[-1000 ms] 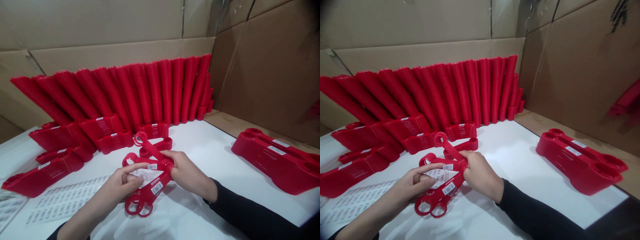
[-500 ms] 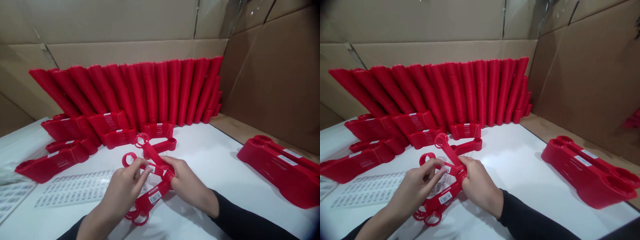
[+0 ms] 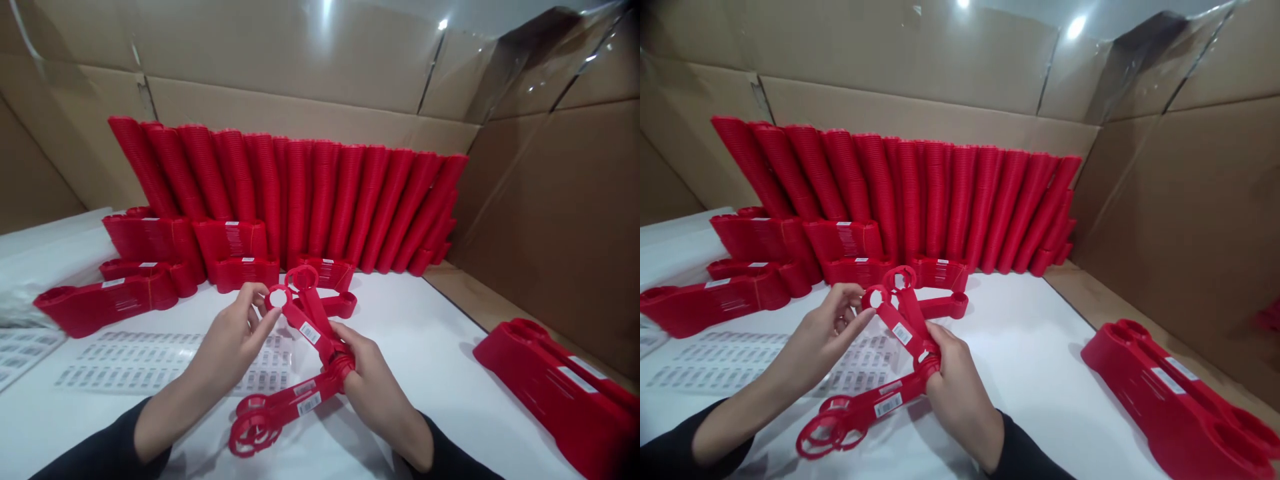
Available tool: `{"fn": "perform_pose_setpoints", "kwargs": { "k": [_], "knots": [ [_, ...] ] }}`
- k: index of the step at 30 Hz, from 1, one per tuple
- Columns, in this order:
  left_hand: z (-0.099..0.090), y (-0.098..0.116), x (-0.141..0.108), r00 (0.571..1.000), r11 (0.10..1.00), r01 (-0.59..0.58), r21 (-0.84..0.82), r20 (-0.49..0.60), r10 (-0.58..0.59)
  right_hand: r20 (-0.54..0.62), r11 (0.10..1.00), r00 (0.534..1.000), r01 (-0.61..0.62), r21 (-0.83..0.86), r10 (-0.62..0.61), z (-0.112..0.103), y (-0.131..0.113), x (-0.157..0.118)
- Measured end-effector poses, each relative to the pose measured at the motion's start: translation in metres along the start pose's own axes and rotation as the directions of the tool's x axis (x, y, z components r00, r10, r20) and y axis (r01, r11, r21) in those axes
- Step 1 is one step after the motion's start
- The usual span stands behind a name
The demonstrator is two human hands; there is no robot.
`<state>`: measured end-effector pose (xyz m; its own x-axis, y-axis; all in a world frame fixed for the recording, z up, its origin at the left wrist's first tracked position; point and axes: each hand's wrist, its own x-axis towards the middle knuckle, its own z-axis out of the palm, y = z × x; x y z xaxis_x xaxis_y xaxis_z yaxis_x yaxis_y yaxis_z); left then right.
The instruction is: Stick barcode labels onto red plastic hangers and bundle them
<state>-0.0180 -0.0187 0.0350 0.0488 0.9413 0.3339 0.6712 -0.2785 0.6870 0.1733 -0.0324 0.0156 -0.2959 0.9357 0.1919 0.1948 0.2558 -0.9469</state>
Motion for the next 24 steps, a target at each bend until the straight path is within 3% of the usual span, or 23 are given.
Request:
{"fn": "perform_pose_setpoints", "kwargs": {
  "k": [5, 9, 11, 14, 16, 19, 20, 21, 24],
  "knots": [
    [0.001, -0.003, 0.003, 0.997, 0.957, 0.081, -0.280, 0.012, -0.081, -0.029, 0.996, 0.998, 0.048, -0.072, -0.050, 0.001, 0.003, 0.002],
    [0.003, -0.005, 0.005, 0.996, 0.896, 0.083, -0.437, 0.022, -0.082, -0.035, 0.996, 0.999, 0.026, -0.086, -0.029, 0.001, 0.006, 0.002],
    [0.002, -0.003, 0.002, 0.998, 0.895, 0.062, -0.442, 0.056, -0.042, -0.048, 0.997, 0.998, 0.031, -0.069, -0.034, 0.000, 0.007, 0.003],
    [0.000, 0.003, -0.006, 0.985, 0.950, -0.025, -0.311, 0.155, 0.076, -0.089, 0.998, 0.995, 0.042, -0.050, -0.047, -0.004, 0.010, 0.006],
    [-0.003, 0.006, -0.012, 0.941, 0.969, -0.079, -0.234, 0.304, 0.150, -0.109, 0.998, 0.993, 0.035, -0.047, -0.040, -0.006, 0.010, 0.007],
    [-0.008, 0.007, -0.015, 0.788, 0.980, -0.038, -0.193, 0.598, 0.148, -0.099, 0.997, 0.993, 0.062, -0.055, -0.067, -0.007, 0.007, 0.008],
    [-0.008, 0.007, -0.015, 0.747, 0.982, -0.011, -0.187, 0.652, 0.132, -0.088, 0.995, 0.993, 0.079, -0.056, -0.084, -0.007, 0.005, 0.008],
    [-0.009, 0.006, -0.014, 0.740, 0.982, 0.010, -0.190, 0.662, 0.121, -0.077, 0.994, 0.992, 0.096, -0.053, -0.100, -0.007, 0.004, 0.008],
    [-0.005, 0.002, -0.008, 0.852, 0.969, 0.031, -0.244, 0.513, 0.102, -0.059, 0.994, 0.993, 0.101, -0.029, -0.103, -0.006, 0.003, 0.007]
  ]
}}
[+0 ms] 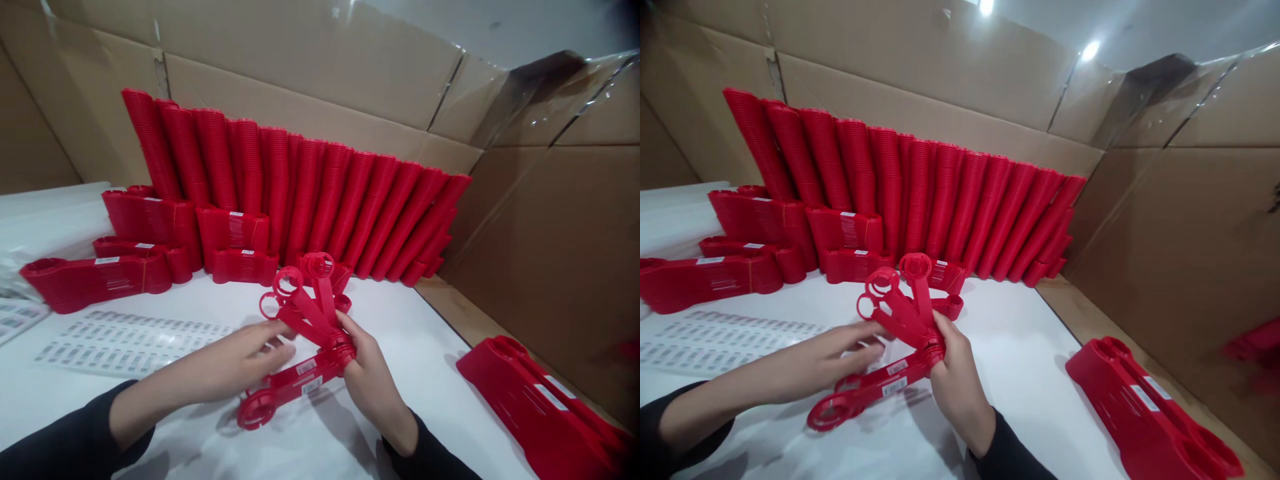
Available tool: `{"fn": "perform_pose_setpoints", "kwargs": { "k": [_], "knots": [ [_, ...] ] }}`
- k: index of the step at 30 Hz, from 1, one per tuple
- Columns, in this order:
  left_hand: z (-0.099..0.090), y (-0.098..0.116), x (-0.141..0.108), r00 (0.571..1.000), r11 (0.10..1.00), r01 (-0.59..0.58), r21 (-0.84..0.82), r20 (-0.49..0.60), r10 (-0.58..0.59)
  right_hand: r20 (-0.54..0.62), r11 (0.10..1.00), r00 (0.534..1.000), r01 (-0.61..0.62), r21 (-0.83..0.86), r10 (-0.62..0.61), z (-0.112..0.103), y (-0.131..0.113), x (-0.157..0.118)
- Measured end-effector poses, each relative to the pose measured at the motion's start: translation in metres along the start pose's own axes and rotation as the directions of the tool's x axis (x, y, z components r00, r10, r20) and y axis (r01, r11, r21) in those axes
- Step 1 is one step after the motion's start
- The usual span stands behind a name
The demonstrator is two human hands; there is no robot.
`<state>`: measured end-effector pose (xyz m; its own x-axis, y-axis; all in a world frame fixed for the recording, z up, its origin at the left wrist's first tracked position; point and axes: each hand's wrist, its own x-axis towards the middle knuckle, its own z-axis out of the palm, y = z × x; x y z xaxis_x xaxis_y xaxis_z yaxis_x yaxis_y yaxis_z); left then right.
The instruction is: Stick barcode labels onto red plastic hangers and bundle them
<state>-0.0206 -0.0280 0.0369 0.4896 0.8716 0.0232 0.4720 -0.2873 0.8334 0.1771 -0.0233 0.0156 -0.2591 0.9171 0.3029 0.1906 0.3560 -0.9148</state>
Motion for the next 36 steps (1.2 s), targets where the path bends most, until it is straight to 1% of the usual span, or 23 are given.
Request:
{"fn": "perform_pose_setpoints", "kwargs": {
  "k": [2, 3, 6, 9, 11, 12, 13, 14, 16, 17, 18, 20, 22, 23, 24, 26, 28, 29, 30, 31, 32, 34, 36],
  "knots": [
    [0.002, -0.003, 0.004, 0.992, 1.000, -0.005, -0.005, -0.123, 0.005, 0.006, 1.000, 1.000, -0.026, 0.005, 0.026, 0.001, 0.002, 0.000],
    [0.003, -0.003, 0.006, 0.988, 1.000, -0.015, 0.014, -0.156, 0.017, 0.013, 0.999, 0.999, -0.040, 0.004, 0.040, 0.002, 0.003, -0.001],
    [0.007, -0.005, 0.007, 0.960, 0.987, -0.108, 0.118, -0.246, 0.134, 0.067, 0.997, 0.995, -0.077, -0.003, 0.077, 0.006, 0.005, -0.004],
    [0.010, -0.010, 0.007, 0.900, 0.977, -0.143, 0.158, -0.390, 0.195, 0.158, 0.991, 0.979, -0.132, 0.027, 0.126, 0.011, 0.002, -0.008],
    [0.012, -0.015, 0.008, 0.839, 0.977, -0.193, 0.091, -0.501, 0.213, 0.226, 0.980, 0.962, -0.177, 0.091, 0.153, 0.013, -0.002, -0.011],
    [0.012, -0.018, 0.008, 0.813, 0.970, -0.241, 0.042, -0.536, 0.225, 0.266, 0.970, 0.950, -0.204, 0.134, 0.163, 0.014, -0.004, -0.012],
    [0.011, -0.020, 0.009, 0.798, 0.958, -0.287, -0.006, -0.554, 0.236, 0.314, 0.955, 0.933, -0.237, 0.177, 0.173, 0.015, -0.006, -0.012],
    [0.010, -0.022, 0.009, 0.793, 0.945, -0.325, -0.043, -0.556, 0.248, 0.367, 0.937, 0.912, -0.274, 0.216, 0.183, 0.015, -0.008, -0.013],
    [0.007, -0.023, 0.009, 0.820, 0.938, -0.342, -0.060, -0.507, 0.267, 0.445, 0.900, 0.871, -0.348, 0.262, 0.207, 0.017, -0.009, -0.014],
    [0.004, -0.022, 0.008, 0.829, 0.941, -0.338, -0.025, -0.481, 0.285, 0.459, 0.885, 0.859, -0.377, 0.274, 0.224, 0.017, -0.009, -0.014],
    [0.002, -0.021, 0.007, 0.824, 0.940, -0.339, 0.036, -0.472, 0.315, 0.458, 0.873, 0.855, -0.398, 0.283, 0.241, 0.018, -0.008, -0.014],
    [-0.003, -0.018, 0.004, 0.774, 0.914, -0.349, 0.205, -0.487, 0.405, 0.430, 0.855, 0.860, -0.422, 0.300, 0.274, 0.020, -0.005, -0.014],
    [-0.005, -0.014, 0.000, 0.707, 0.857, -0.365, 0.365, -0.490, 0.510, 0.407, 0.840, 0.865, -0.437, 0.322, 0.294, 0.021, -0.002, -0.013],
    [-0.006, -0.012, -0.001, 0.690, 0.828, -0.376, 0.416, -0.470, 0.550, 0.398, 0.839, 0.870, -0.432, 0.330, 0.291, 0.021, -0.002, -0.013],
    [-0.006, -0.010, -0.002, 0.689, 0.807, -0.387, 0.446, -0.442, 0.574, 0.393, 0.846, 0.877, -0.415, 0.334, 0.275, 0.022, -0.003, -0.013],
    [-0.005, -0.007, -0.003, 0.722, 0.817, -0.370, 0.442, -0.416, 0.552, 0.401, 0.878, 0.892, -0.352, 0.324, 0.209, 0.021, -0.008, -0.013],
    [-0.003, -0.005, -0.002, 0.761, 0.880, -0.291, 0.374, -0.466, 0.450, 0.431, 0.908, 0.891, -0.292, 0.301, 0.144, 0.020, -0.014, -0.015],
    [-0.002, -0.005, -0.001, 0.771, 0.906, -0.257, 0.338, -0.493, 0.403, 0.457, 0.915, 0.880, -0.284, 0.288, 0.129, 0.020, -0.016, -0.015],
    [-0.002, -0.005, -0.001, 0.772, 0.915, -0.249, 0.317, -0.506, 0.385, 0.487, 0.915, 0.863, -0.294, 0.275, 0.131, 0.019, -0.016, -0.016],
    [-0.001, -0.006, -0.001, 0.763, 0.909, -0.269, 0.319, -0.505, 0.403, 0.517, 0.912, 0.844, -0.315, 0.264, 0.142, 0.019, -0.016, -0.017],
    [-0.002, -0.007, -0.001, 0.745, 0.885, -0.312, 0.345, -0.489, 0.453, 0.546, 0.907, 0.823, -0.338, 0.253, 0.155, 0.019, -0.014, -0.018],
    [-0.002, -0.008, -0.002, 0.678, 0.802, -0.414, 0.429, -0.443, 0.587, 0.583, 0.896, 0.794, -0.373, 0.242, 0.173, 0.019, -0.010, -0.019],
    [-0.004, -0.008, -0.003, 0.616, 0.740, -0.456, 0.495, -0.424, 0.664, 0.584, 0.890, 0.792, -0.384, 0.246, 0.180, 0.020, -0.008, -0.020]
  ]
}}
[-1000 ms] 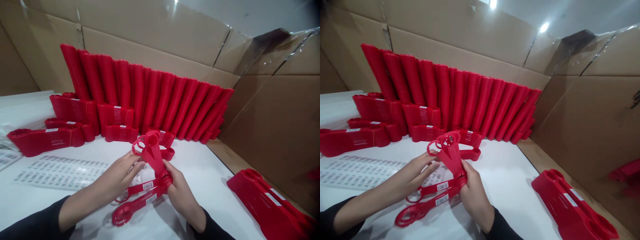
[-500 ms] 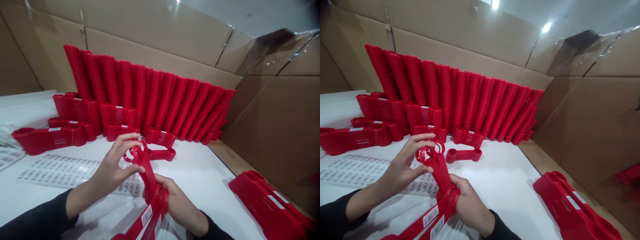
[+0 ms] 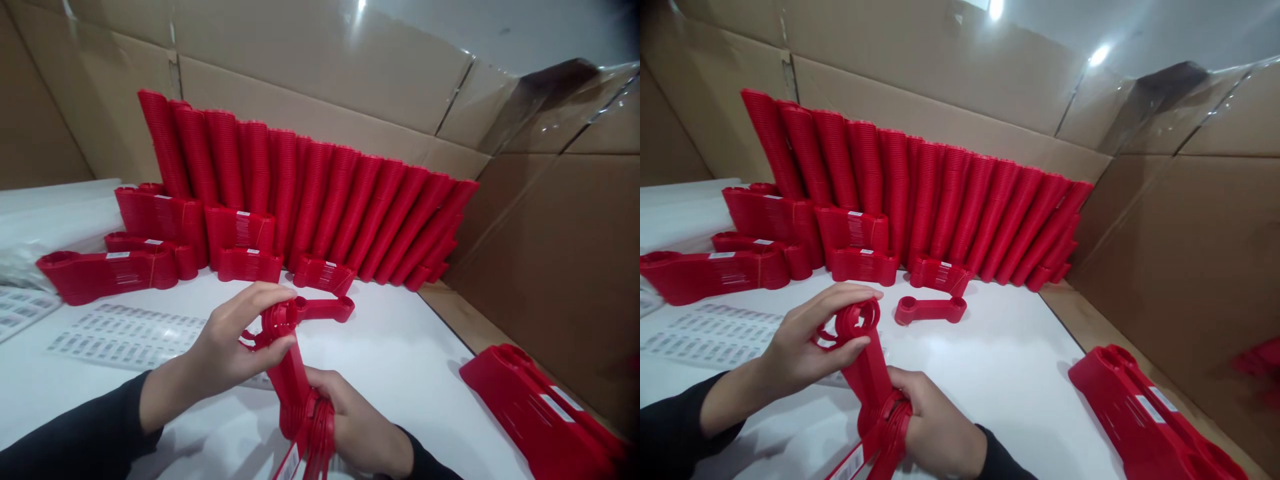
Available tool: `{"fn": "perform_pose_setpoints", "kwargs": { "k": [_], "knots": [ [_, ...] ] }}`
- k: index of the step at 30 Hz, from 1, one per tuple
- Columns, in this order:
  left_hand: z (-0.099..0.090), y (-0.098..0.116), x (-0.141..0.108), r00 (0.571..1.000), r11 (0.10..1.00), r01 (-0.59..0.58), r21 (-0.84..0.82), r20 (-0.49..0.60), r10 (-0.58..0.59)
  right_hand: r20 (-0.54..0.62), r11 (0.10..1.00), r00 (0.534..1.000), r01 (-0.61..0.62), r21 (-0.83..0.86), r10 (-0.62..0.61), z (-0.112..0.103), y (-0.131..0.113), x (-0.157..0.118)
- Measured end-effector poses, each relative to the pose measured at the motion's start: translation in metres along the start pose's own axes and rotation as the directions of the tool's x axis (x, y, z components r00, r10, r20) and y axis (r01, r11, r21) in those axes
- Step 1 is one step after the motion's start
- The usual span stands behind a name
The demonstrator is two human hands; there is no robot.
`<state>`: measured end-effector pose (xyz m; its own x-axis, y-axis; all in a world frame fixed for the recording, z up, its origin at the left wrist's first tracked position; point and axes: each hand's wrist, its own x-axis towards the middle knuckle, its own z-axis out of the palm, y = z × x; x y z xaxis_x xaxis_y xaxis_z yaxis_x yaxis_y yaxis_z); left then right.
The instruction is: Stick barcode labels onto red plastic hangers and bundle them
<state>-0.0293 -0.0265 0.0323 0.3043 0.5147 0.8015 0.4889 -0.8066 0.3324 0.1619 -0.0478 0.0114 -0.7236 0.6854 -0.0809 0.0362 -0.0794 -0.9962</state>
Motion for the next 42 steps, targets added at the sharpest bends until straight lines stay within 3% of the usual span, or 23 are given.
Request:
{"fn": "perform_pose_setpoints", "kwargs": {
  "k": [2, 5, 9, 11, 17, 20, 25, 29, 34, 37, 42],
  "knots": [
    [-0.002, -0.001, 0.001, 1.000, 0.999, -0.004, 0.035, -0.014, 0.004, -0.018, 1.000, 1.000, -0.001, 0.007, 0.001, 0.000, 0.000, 0.000],
    [-0.003, -0.002, 0.002, 0.996, 0.996, 0.084, 0.031, -0.005, -0.083, -0.027, 0.999, 1.000, -0.007, 0.047, 0.008, -0.001, -0.001, 0.001],
    [-0.001, -0.003, 0.003, 0.956, 0.928, 0.287, -0.237, 0.005, -0.294, -0.045, 0.989, 0.999, 0.030, 0.143, -0.023, -0.004, 0.001, 0.003],
    [0.000, -0.003, 0.002, 0.935, 0.868, 0.332, -0.369, 0.007, -0.354, -0.064, 0.984, 0.997, 0.043, 0.173, -0.033, -0.006, 0.002, 0.004],
    [0.003, -0.006, -0.003, 0.949, 0.819, 0.303, -0.488, 0.076, -0.305, -0.128, 0.971, 0.990, 0.090, 0.220, -0.062, -0.008, 0.007, 0.006],
    [0.004, -0.009, -0.004, 0.941, 0.799, 0.308, -0.516, 0.042, -0.335, -0.160, 0.970, 0.986, 0.092, 0.227, -0.056, -0.007, 0.006, 0.006],
    [0.003, -0.014, -0.001, 0.942, 0.898, 0.302, -0.318, -0.045, -0.333, -0.159, 0.971, 0.986, 0.083, 0.223, -0.048, -0.007, 0.006, 0.005],
    [-0.006, -0.018, 0.004, 0.981, 0.982, 0.189, -0.010, -0.048, -0.190, -0.143, 0.978, 0.989, 0.063, 0.200, -0.034, -0.009, 0.009, 0.005],
    [-0.016, -0.018, 0.008, 1.000, 0.968, 0.009, 0.249, -0.003, -0.008, -0.119, 0.983, 0.993, 0.028, 0.182, -0.007, -0.008, 0.007, 0.005],
    [-0.017, -0.013, 0.011, 0.996, 0.976, 0.061, 0.210, 0.056, -0.074, -0.136, 0.990, 0.991, 0.010, 0.140, 0.009, -0.008, 0.003, 0.005],
    [-0.013, -0.005, 0.015, 0.935, 0.947, 0.322, -0.006, 0.159, -0.317, -0.117, 0.996, 0.992, -0.039, 0.082, 0.048, -0.006, 0.000, 0.005]
  ]
}}
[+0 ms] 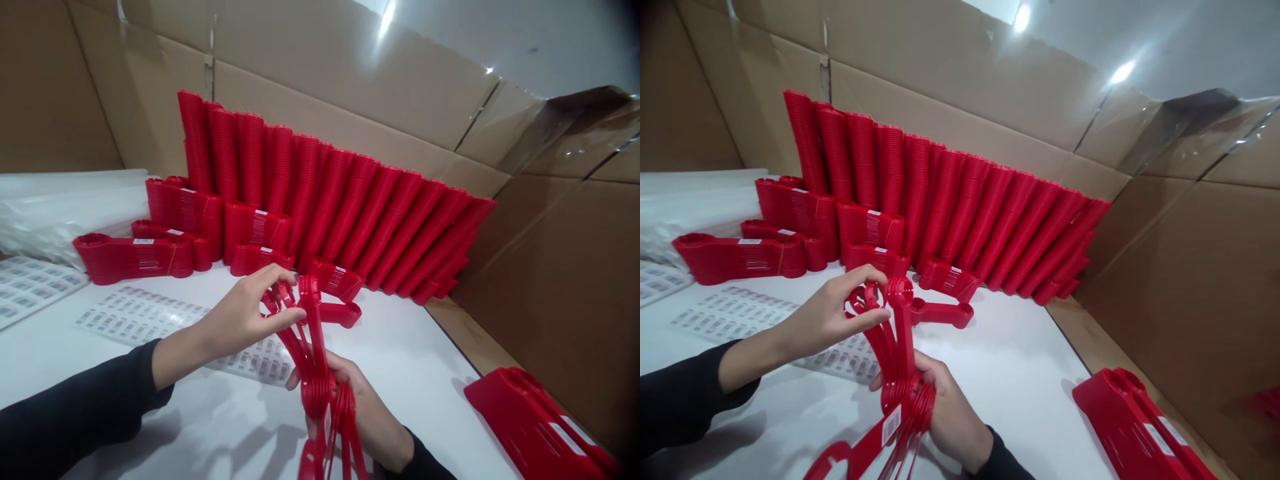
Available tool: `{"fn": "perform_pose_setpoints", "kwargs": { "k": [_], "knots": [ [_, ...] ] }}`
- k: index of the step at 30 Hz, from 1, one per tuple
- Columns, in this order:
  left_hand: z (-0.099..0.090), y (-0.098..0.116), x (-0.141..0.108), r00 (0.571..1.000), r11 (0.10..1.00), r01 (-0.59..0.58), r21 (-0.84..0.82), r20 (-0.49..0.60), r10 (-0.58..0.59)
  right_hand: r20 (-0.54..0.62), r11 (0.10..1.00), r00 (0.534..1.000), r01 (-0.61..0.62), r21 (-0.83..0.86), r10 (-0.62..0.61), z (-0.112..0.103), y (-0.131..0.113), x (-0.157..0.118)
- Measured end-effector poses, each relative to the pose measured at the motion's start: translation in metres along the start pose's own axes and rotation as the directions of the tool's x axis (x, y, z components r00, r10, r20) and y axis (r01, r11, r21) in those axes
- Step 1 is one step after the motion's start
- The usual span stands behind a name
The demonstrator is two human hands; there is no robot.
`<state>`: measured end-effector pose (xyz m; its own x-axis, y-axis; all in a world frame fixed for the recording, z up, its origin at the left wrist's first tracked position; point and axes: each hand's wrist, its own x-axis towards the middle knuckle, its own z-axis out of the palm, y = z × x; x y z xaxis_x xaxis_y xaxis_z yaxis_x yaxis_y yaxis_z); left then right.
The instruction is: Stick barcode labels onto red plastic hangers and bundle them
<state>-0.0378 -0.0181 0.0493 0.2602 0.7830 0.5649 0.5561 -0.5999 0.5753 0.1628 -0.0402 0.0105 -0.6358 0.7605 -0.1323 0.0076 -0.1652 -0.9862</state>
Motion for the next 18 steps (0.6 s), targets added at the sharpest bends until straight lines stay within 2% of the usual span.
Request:
{"fn": "perform_pose_setpoints", "kwargs": {
  "k": [3, 6, 8, 10, 14, 16, 18],
  "knots": [
    [0.005, 0.000, -0.002, 0.994, 0.989, 0.105, -0.108, 0.049, -0.100, 0.000, 1.000, 1.000, -0.011, -0.009, 0.011, 0.001, -0.001, 0.000],
    [0.011, -0.004, -0.006, 0.995, 0.980, 0.099, -0.174, 0.004, -0.099, -0.010, 1.000, 1.000, -0.010, 0.017, 0.010, 0.003, -0.002, 0.000],
    [0.012, -0.006, -0.008, 0.998, 0.979, 0.013, -0.205, -0.060, -0.026, 0.032, 0.999, 0.999, -0.031, 0.027, 0.030, 0.005, -0.001, -0.001],
    [0.011, -0.008, -0.010, 0.992, 0.978, -0.109, -0.180, -0.081, 0.096, 0.084, 0.997, 0.994, -0.073, 0.016, 0.071, 0.007, 0.001, -0.001],
    [0.008, -0.011, -0.012, 0.945, 0.938, -0.317, -0.140, 0.038, 0.325, 0.128, 0.988, 0.980, -0.153, -0.003, 0.152, 0.008, 0.012, -0.001],
    [0.010, -0.010, -0.013, 0.932, 0.925, -0.353, -0.141, 0.033, 0.361, 0.136, 0.985, 0.975, -0.173, -0.013, 0.173, 0.009, 0.017, -0.001],
    [0.012, -0.007, -0.014, 0.936, 0.932, -0.349, -0.093, -0.001, 0.351, 0.137, 0.983, 0.973, -0.184, -0.020, 0.185, 0.009, 0.019, 0.000]
  ]
}}
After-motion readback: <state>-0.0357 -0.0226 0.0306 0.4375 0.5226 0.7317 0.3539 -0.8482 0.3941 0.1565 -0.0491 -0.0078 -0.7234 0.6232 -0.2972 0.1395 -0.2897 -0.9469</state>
